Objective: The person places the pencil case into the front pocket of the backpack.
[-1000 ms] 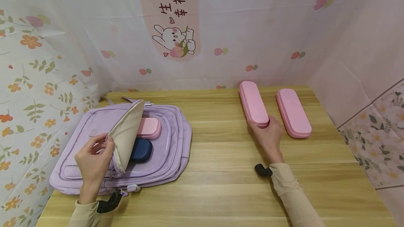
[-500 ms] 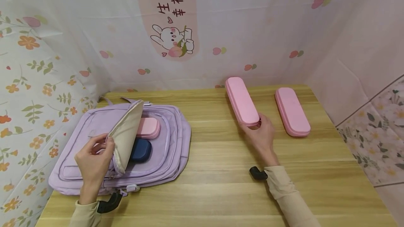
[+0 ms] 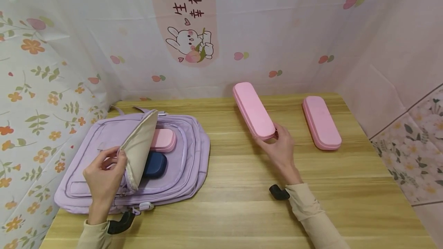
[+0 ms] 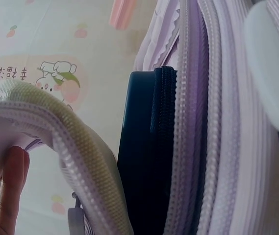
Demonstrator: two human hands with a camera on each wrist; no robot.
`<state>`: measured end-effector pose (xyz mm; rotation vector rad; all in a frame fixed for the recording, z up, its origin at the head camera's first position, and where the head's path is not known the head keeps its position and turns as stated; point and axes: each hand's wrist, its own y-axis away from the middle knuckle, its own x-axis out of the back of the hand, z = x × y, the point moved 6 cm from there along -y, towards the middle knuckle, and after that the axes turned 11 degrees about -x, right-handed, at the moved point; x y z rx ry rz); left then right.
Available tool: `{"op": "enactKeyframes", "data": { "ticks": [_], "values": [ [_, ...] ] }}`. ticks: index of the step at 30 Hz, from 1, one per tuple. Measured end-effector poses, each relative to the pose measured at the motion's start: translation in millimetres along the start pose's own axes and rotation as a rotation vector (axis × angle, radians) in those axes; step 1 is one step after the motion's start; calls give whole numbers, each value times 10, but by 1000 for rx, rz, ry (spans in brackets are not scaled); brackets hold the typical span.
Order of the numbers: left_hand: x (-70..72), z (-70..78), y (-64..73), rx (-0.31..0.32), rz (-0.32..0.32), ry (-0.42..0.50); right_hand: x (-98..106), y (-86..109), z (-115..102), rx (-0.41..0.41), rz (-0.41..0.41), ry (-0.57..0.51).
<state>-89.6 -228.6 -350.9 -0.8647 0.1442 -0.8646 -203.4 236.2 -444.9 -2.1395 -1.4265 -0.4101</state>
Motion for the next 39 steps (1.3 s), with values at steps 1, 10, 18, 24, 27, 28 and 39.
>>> {"op": "enactKeyframes", "data": {
  "ticks": [1, 10, 18, 24, 27, 28, 39],
  "values": [
    [0, 4, 1, -2, -1, -1, -5, 10, -19, 4, -6, -1],
    [-9, -123, 45, -26, 14, -29, -131, 118, -235, 87, -103, -103],
    [2, -358, 116, 17, -4, -12, -301, 195, -380, 94, -170, -166],
    [6, -365, 120, 18, -10, -12, -389, 259, -470, 71, -231, -184],
    [1, -322, 107, 15, -10, -11, -431, 307, -517, 62, -274, -192],
    [-2, -297, 99, 13, -10, -10, -450, 327, -531, 62, -289, -193],
    [-17, -28, 25, -15, 5, 12, -602, 529, -686, 176, -381, -211]
  ]
}}
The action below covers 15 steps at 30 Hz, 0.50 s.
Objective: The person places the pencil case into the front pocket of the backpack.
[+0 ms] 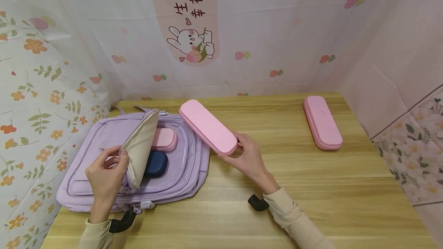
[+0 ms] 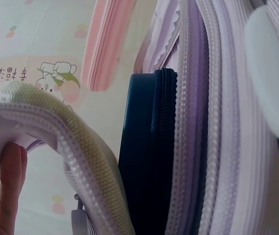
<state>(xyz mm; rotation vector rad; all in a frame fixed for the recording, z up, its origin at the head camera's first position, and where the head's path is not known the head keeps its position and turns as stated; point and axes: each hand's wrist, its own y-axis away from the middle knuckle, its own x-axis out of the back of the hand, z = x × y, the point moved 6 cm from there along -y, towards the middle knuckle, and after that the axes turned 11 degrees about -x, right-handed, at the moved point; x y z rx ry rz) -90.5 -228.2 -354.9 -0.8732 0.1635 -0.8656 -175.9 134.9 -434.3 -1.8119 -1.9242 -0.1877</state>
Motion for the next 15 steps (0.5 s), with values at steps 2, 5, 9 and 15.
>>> {"op": "enactKeyframes", "data": {
  "ticks": [2, 5, 9, 15],
  "values": [
    [-3, -69, 20, 2, 0, -4, -40, 13, -12, 7, -19, 1],
    [-3, -192, 53, -1, -6, -16, -91, 28, -24, 5, -51, -5],
    [9, -275, 73, -4, -18, -34, -146, 50, -29, -5, -105, -16],
    [14, -276, 62, 28, -42, -10, -217, 93, -16, -26, -218, -63]
  ]
}}
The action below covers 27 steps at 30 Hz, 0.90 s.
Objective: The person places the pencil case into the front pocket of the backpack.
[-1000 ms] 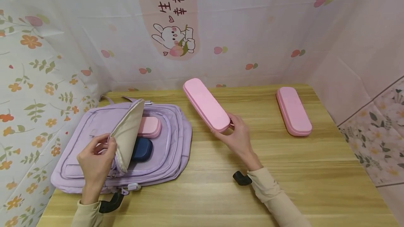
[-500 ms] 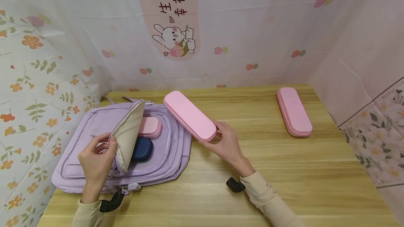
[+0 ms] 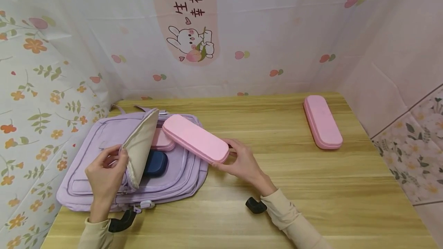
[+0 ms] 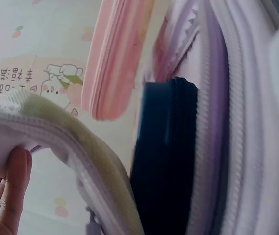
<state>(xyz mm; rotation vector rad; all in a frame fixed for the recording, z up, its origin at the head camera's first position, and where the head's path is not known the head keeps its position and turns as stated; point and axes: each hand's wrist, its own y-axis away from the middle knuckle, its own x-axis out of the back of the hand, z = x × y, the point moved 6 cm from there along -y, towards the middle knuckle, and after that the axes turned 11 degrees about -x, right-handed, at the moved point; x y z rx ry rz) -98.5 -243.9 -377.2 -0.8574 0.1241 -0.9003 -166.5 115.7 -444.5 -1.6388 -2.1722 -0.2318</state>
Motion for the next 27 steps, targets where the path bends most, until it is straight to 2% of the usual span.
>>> {"op": "enactKeyframes", "data": {
  "ticks": [5, 10, 17, 21, 27],
  "values": [
    [6, 17, -21, 22, -7, 28, -86, 15, 3, -9, -100, -40],
    [-4, 68, -65, 3, -9, 42, -123, 15, 10, -41, -128, -86],
    [-21, 109, -119, -20, -20, 46, -161, 13, -32, 18, -218, -135],
    [-31, 159, -167, -61, -17, 32, -156, -3, -54, 61, -230, -136],
    [-38, 201, -214, -68, -37, 48, -157, -50, -80, 81, -223, -123]
  ]
}}
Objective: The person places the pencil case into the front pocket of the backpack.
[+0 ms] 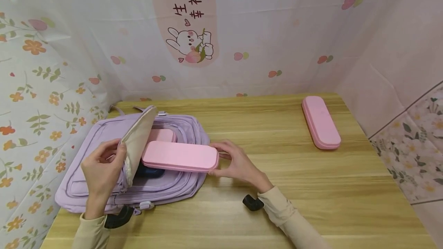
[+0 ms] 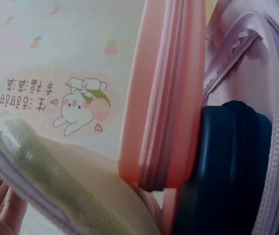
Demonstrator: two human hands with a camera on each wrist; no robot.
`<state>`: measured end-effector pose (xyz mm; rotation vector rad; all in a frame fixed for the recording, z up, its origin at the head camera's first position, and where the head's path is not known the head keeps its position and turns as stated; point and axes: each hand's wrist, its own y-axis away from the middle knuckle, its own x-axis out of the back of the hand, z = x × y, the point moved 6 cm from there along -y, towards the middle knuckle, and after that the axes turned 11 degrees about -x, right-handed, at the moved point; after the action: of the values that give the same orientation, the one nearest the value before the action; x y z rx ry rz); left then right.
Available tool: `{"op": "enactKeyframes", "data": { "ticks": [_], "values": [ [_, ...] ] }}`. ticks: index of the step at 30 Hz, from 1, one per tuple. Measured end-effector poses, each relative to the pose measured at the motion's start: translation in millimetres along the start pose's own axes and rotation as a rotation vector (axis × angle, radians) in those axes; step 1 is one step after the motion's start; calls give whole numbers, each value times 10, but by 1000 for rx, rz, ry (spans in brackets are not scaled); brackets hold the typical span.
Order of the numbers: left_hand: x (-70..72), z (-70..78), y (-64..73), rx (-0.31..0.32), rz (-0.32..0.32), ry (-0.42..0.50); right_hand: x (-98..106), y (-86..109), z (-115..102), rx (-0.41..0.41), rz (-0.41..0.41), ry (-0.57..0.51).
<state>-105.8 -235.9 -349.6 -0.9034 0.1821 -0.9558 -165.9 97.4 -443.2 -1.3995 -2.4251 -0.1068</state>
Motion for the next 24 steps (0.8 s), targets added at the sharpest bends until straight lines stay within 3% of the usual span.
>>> {"op": "enactKeyframes", "data": {
  "ticks": [8, 17, 24],
  "values": [
    [-9, 48, -12, 2, 17, 42, 4, -95, -19, 9, 69, 137],
    [-45, 89, -12, -11, 13, 68, -115, -225, -105, 7, 26, 6],
    [-96, 127, -11, -13, 16, 118, -287, -306, -215, 39, 19, -1]
  ]
}}
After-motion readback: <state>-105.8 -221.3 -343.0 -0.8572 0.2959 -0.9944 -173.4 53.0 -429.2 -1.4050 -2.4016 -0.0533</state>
